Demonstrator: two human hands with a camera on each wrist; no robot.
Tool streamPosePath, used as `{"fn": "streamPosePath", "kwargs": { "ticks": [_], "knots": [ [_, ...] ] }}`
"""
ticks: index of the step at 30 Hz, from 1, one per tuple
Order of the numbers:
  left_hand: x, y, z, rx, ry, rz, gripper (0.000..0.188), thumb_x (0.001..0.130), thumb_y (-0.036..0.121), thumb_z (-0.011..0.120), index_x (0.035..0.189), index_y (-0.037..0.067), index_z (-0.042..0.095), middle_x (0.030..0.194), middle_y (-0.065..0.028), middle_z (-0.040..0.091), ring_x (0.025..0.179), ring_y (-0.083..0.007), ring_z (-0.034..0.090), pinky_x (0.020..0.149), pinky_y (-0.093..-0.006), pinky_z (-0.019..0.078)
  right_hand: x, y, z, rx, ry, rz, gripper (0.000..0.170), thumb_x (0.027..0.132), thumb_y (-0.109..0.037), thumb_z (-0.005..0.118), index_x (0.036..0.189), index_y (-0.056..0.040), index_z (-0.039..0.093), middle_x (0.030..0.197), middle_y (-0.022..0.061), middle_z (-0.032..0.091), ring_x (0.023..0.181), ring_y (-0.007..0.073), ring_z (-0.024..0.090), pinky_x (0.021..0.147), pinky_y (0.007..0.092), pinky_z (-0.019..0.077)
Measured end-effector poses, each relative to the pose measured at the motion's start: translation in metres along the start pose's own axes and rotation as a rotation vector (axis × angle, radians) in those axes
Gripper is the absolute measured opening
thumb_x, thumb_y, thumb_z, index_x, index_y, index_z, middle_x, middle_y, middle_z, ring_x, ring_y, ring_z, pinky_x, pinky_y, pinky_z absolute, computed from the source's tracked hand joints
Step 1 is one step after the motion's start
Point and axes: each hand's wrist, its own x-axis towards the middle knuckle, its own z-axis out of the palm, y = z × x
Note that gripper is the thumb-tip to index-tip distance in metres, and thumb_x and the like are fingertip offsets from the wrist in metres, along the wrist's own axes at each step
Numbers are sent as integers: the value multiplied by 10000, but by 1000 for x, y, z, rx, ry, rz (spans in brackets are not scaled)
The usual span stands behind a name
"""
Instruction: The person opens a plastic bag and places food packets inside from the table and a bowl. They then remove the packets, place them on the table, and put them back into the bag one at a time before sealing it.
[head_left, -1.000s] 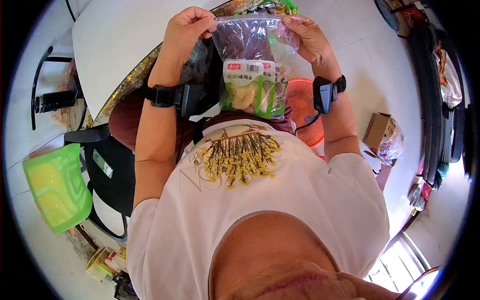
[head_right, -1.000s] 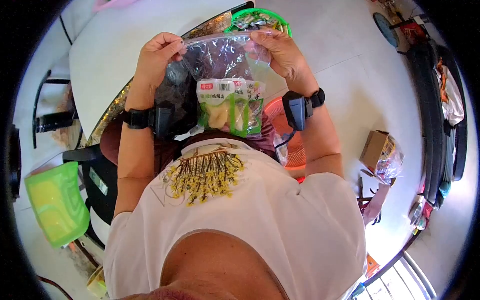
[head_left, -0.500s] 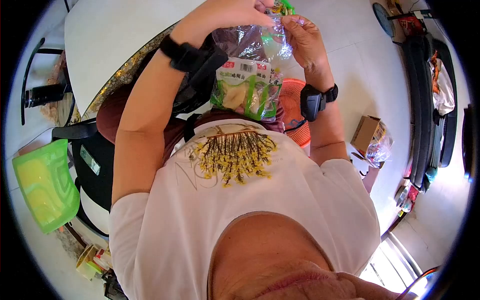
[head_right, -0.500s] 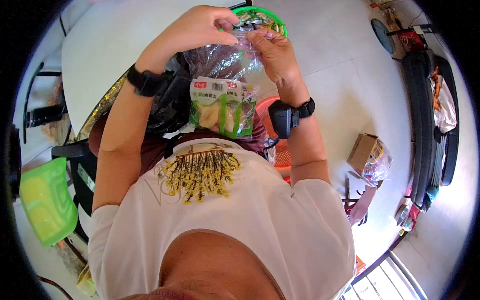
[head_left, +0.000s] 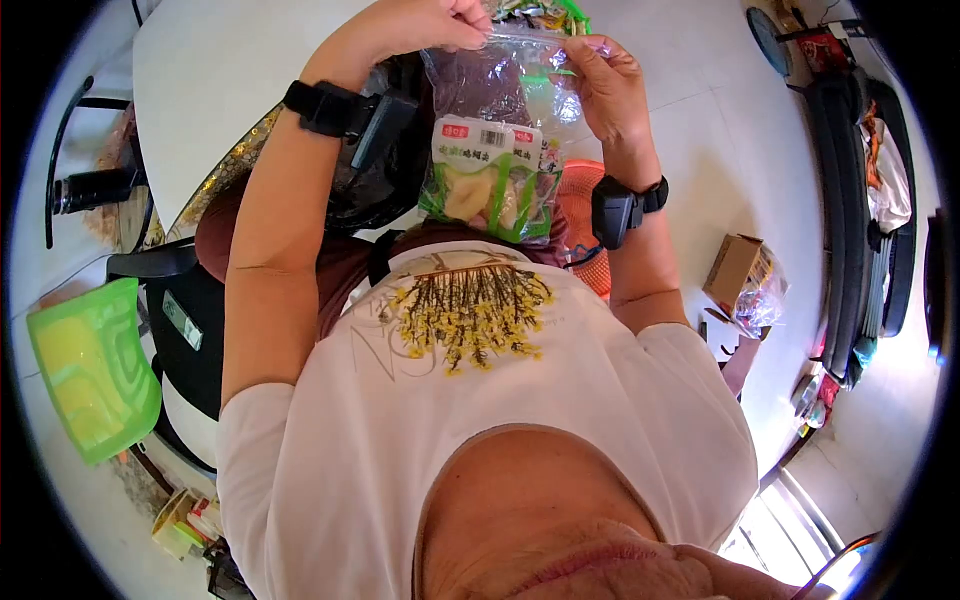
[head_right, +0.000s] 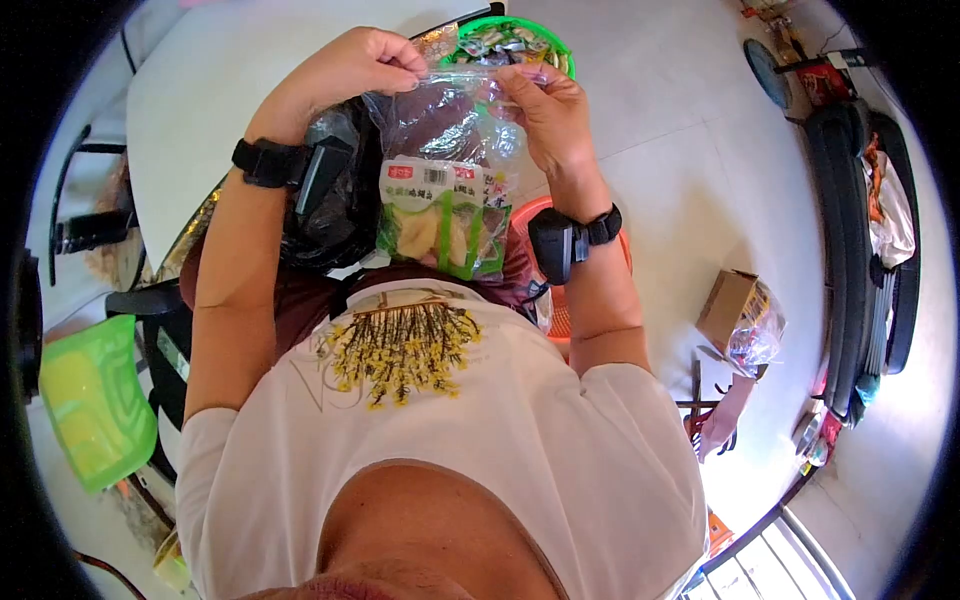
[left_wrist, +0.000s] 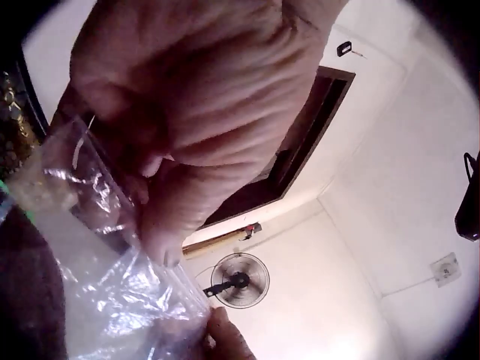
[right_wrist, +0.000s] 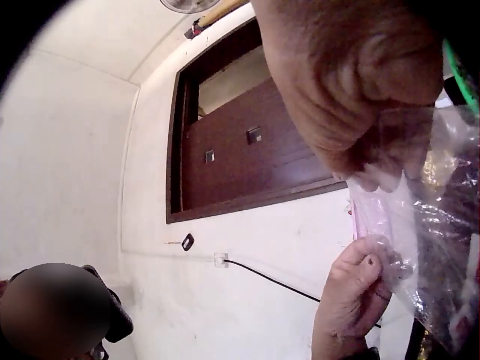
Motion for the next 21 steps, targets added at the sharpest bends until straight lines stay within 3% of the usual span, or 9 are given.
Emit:
{"fn": "streamPosePath", "kwargs": {
  "ticks": [3, 5, 11, 14, 17, 20, 21],
  "knots": [
    [-8, -3, -4, -16, -11, -8, 228, 769, 85, 636, 974, -13, 635, 870, -21, 638, 782, -92, 569, 745, -244, 466, 0, -1, 1, 2, 2, 11, 74, 860, -89, 617, 901, -32, 639, 855, 68, 659, 770, 159, 647, 644, 278, 536],
    [-13, -5, -6, -41, -21, -11, 230, 771, 80, 632, 983, -10, 632, 876, -19, 636, 792, -90, 565, 761, -240, 461, 0, -1, 2, -14, -10, -6, 79, 883, -90, 585, 913, -27, 623, 863, 83, 658, 783, 160, 642, 655, 292, 543],
    [-19, -5, -10, -42, -101, -84, 232, 817, 202, 643, 938, 5, 639, 840, -8, 626, 794, -88, 554, 754, -228, 446, -2, -3, 2, -64, 26, -3, 85, 889, -94, 580, 927, -25, 612, 861, 86, 658, 788, 175, 648, 659, 294, 545],
    [-16, -14, -11, -44, -60, -99, 260, 847, 277, 623, 876, 19, 645, 792, 8, 612, 760, -68, 540, 715, -213, 438, -4, -6, 4, -47, 56, 15, 64, 873, -93, 602, 888, -36, 626, 844, 80, 662, 772, 175, 653, 648, 285, 531],
    [-5, -11, 4, 26, 142, 63, 277, 871, 295, 596, 838, 25, 643, 745, 27, 592, 717, -48, 519, 668, -211, 429, -6, -7, 5, -52, 47, 22, 56, 865, -95, 614, 871, -42, 631, 836, 75, 664, 767, 173, 656, 642, 278, 522],
    [8, 8, -5, 44, -131, 27, 271, 877, 280, 594, 863, 13, 643, 741, 29, 585, 711, -49, 512, 662, -220, 429, -6, -9, 6, -59, 25, 19, 55, 858, -90, 621, 878, -39, 632, 839, 71, 665, 764, 169, 654, 639, 274, 521],
    [9, 7, -6, 18, -143, 7, 271, 875, 280, 598, 866, 13, 643, 743, 29, 582, 710, -50, 509, 661, -221, 427, -6, -10, 6, -59, 23, 17, 56, 855, -87, 625, 880, -38, 633, 841, 69, 665, 761, 166, 654, 637, 273, 521]
  ]
}}
